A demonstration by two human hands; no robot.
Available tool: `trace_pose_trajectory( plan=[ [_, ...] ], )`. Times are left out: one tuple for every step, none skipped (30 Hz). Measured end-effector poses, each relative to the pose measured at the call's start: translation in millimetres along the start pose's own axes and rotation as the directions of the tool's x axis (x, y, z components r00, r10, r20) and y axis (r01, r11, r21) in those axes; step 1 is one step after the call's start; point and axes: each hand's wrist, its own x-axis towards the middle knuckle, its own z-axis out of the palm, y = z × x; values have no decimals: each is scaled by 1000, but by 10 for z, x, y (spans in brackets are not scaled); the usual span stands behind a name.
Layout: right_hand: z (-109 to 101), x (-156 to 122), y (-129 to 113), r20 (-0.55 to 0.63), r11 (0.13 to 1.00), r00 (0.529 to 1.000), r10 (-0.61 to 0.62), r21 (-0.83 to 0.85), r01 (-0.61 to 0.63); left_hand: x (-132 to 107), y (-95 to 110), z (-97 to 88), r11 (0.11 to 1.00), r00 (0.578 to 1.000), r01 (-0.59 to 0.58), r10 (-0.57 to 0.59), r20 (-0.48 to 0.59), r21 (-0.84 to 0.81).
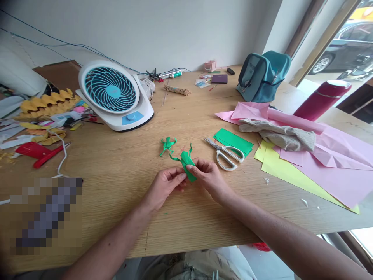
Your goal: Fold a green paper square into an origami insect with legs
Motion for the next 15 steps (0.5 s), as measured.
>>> trace_pose_trajectory(
  plan=[
    [-18, 3, -5, -21, 1000, 1000, -4, -14, 3, 40, 24, -109, 997, 999, -41, 43, -30, 72],
    [-33, 7, -13, -40, 1000, 999, -4, -24, 3, 98, 59, -239, 985, 987, -87, 105, -118, 148],
    [-44, 12, -23, -48, 1000, 999, 1, -29, -2, 172, 104, -380, 962, 957, -125, 181, -226, 241],
    [-49, 15, -36, -44, 999, 999, 13, -29, -14, 261, 157, -518, 919, 915, -139, 262, -307, 369],
    [-48, 17, -49, -32, 999, 999, 28, -26, -29, 359, 214, -641, 850, 873, -106, 328, -361, 516],
    [-42, 17, -62, -17, 999, 999, 41, -22, -41, 461, 270, -741, 756, 856, -4, 341, -389, 655],
    [-34, 14, -75, -3, 998, 999, 53, -19, -53, 561, 322, -810, 631, 859, 117, 324, -397, 767],
    [-26, 10, -86, 6, 998, 998, 62, -19, -62, 653, 364, -846, 587, 864, 165, 302, -403, 792],
    [-20, 5, -94, 12, 997, 998, 69, -21, -69, 733, 394, -851, 562, 872, 192, 278, -403, 804],
    [-16, -1, -99, 16, 997, 997, 73, -25, -72, 799, 408, -831, 540, 878, 223, 249, -408, 811],
    [-15, -5, -102, 23, 997, 997, 75, -28, -74, 849, 409, -791, 522, 879, 250, 231, -418, 816],
    [-18, -9, -102, 31, 997, 997, 75, -31, -74, 884, 396, -739, 503, 876, 267, 228, -425, 822],
    [-22, -11, -101, 39, 997, 996, 75, -33, -74, 907, 375, -681, 473, 875, 277, 234, -423, 836],
    [-27, -13, -99, 48, 997, 996, 76, -33, -75, 921, 348, -624, 428, 883, 272, 246, -401, 862],
    [-32, -14, -98, 56, 996, 995, 79, -34, -77, 931, 319, -572, 404, 887, 264, 254, -385, 876]
  ],
)
